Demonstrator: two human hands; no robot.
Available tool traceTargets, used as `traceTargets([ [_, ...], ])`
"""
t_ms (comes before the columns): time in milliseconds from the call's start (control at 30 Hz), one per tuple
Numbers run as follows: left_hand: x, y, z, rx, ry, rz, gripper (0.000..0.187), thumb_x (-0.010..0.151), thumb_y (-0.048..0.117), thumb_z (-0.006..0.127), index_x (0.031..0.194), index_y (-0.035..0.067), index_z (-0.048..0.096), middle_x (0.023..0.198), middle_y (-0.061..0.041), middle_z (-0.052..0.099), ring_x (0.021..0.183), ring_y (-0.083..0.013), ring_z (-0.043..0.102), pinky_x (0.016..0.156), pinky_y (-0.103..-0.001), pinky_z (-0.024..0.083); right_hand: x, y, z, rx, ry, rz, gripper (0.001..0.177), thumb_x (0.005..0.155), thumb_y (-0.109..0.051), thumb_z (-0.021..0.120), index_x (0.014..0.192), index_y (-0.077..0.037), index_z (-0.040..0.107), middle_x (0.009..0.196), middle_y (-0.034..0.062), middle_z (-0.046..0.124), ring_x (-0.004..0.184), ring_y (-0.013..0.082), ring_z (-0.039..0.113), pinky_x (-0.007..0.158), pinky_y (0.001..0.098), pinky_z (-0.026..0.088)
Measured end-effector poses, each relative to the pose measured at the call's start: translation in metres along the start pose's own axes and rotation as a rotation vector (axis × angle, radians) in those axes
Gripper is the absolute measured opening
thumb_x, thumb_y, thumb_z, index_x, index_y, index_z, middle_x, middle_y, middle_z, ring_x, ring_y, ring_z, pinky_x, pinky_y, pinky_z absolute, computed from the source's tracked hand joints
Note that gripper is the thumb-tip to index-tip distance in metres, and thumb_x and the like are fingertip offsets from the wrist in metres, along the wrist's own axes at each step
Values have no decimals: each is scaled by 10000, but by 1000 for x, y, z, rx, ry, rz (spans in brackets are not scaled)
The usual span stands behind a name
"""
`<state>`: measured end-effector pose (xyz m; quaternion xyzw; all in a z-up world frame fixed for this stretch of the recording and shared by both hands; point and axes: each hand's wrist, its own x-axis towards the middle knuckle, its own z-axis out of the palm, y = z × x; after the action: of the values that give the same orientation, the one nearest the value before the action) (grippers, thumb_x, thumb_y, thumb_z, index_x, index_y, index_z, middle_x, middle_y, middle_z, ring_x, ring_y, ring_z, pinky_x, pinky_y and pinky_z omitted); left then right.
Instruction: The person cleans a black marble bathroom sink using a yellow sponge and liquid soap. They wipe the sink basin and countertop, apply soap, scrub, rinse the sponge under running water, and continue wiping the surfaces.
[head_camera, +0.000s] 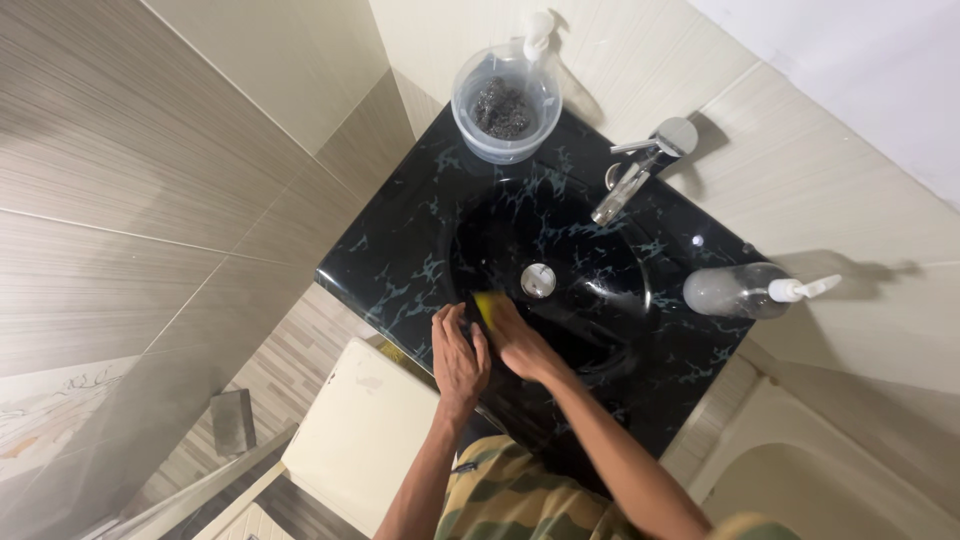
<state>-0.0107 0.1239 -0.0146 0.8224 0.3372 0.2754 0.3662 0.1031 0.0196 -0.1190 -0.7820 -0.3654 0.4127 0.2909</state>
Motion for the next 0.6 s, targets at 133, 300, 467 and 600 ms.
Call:
traceTargets([
  [133, -2, 5, -4, 51, 4, 38, 345, 963, 70, 593, 1282, -41, 523, 1213, -222, 576, 971, -335, 589, 888, -437, 496, -118, 53, -83, -714, -178, 132, 508, 1066, -298, 316, 1452, -37, 521, 1581, 134, 447, 1489, 240, 387, 1241, 427, 289],
  [300, 1, 10, -2, 162, -15, 120, 332, 949, 109, 632, 1238, -31, 547, 1163, -192, 591, 986, -355, 578, 897, -456, 460, -130, 60, -103, -803, 119, 42, 514, 1005, -300, 417, 1394, 11, 541, 1539, 168, 431, 1452, 297, 353, 1176, 472, 269],
  [467, -9, -1, 3, 80, 8, 100, 295, 958, 103, 606, 1224, -15, 557, 1142, -190, 593, 983, -358, 580, 895, -455, 465, -18, -6, -24, -127, -37, -131, 466, 932, -179, 424, 1356, -6, 508, 1403, 196, 553, 1309, 314, 532, 1096, 455, 441],
  [600, -11, -13, 4, -43, 118, 68, 203, 1016, 74, 575, 1199, -10, 550, 1134, -196, 578, 1007, -358, 570, 903, -454, 454, 14, -33, 20, -39, 106, -193, 622, 1002, -160, 405, 1580, -3, 234, 1604, 243, 255, 1460, 420, 303, 1130, 544, 296],
])
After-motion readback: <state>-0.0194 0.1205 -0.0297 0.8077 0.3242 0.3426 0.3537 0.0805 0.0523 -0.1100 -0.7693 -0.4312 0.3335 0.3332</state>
